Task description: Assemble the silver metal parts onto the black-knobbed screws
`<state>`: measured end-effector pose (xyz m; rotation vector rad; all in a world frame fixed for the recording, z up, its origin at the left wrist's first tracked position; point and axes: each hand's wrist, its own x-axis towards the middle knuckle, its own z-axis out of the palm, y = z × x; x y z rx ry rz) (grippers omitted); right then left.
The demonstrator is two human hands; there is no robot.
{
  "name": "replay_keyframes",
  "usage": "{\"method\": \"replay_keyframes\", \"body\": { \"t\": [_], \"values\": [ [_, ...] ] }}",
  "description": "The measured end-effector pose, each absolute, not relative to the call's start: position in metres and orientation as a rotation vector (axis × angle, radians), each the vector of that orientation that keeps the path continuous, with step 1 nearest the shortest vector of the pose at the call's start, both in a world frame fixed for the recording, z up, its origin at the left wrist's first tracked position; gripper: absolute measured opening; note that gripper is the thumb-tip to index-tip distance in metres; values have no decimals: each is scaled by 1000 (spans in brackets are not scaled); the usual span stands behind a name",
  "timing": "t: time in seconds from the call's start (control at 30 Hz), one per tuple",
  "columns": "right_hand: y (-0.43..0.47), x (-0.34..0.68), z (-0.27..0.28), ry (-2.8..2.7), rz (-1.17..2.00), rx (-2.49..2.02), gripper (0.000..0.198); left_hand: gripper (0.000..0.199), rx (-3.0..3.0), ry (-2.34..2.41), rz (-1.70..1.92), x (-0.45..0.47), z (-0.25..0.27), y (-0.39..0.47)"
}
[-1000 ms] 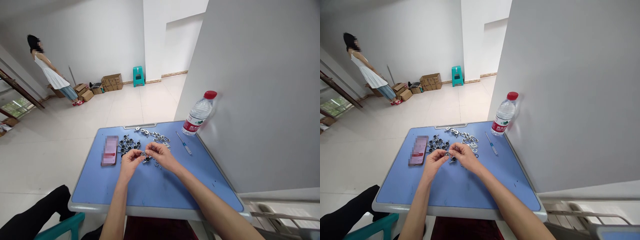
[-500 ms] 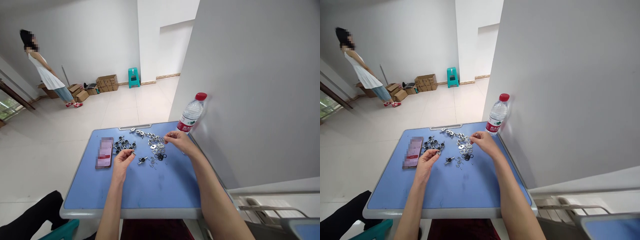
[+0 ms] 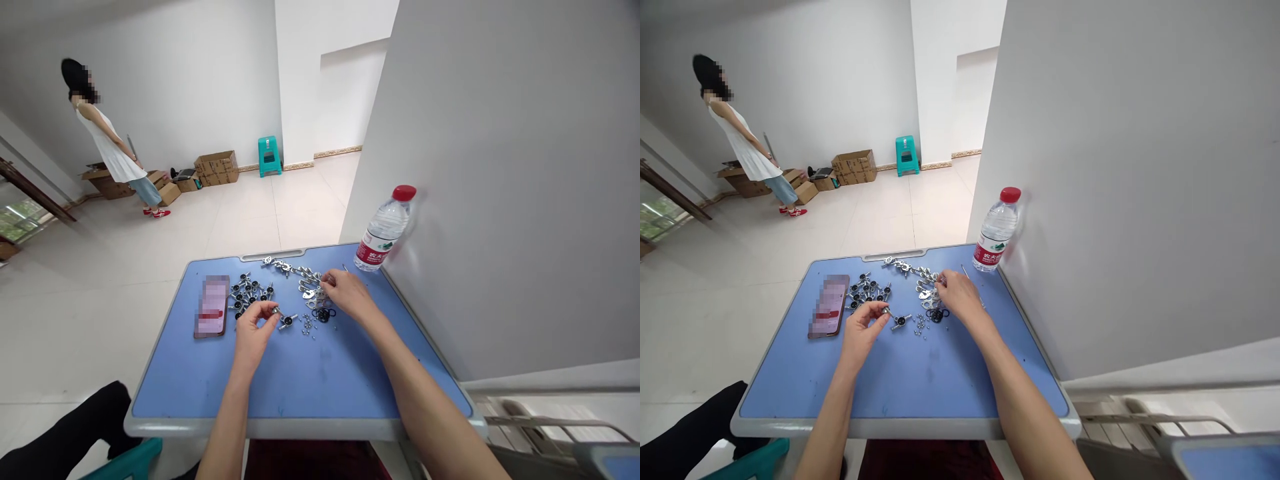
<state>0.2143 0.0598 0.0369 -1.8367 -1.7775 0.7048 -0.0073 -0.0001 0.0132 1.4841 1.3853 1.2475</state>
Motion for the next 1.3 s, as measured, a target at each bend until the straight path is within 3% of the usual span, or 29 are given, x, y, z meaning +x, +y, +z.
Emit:
{"method": "replay_keyframes", "body": {
  "t": [0.17,0.43,0.8,1.2,1.3],
  "values": [
    [34,177,43,-1832,951,-1350,18,12,1922,1483,1238,0,17,-5],
    [19,145,27,-1794,932,-1334,12,23,2300,1509,1216,1,10,-7],
    [32,149,17,-1423,1381,-1108,20,10,1980,1514,1310,-2,15,-6],
    [30,163,36,-1636,851,-1339,14,5,1796,1608,1423,-3,15,-4],
    [40,188,47,-1671,848,-1443,15,7,1586,1621,1407,-5,16,-3]
  ]
}}
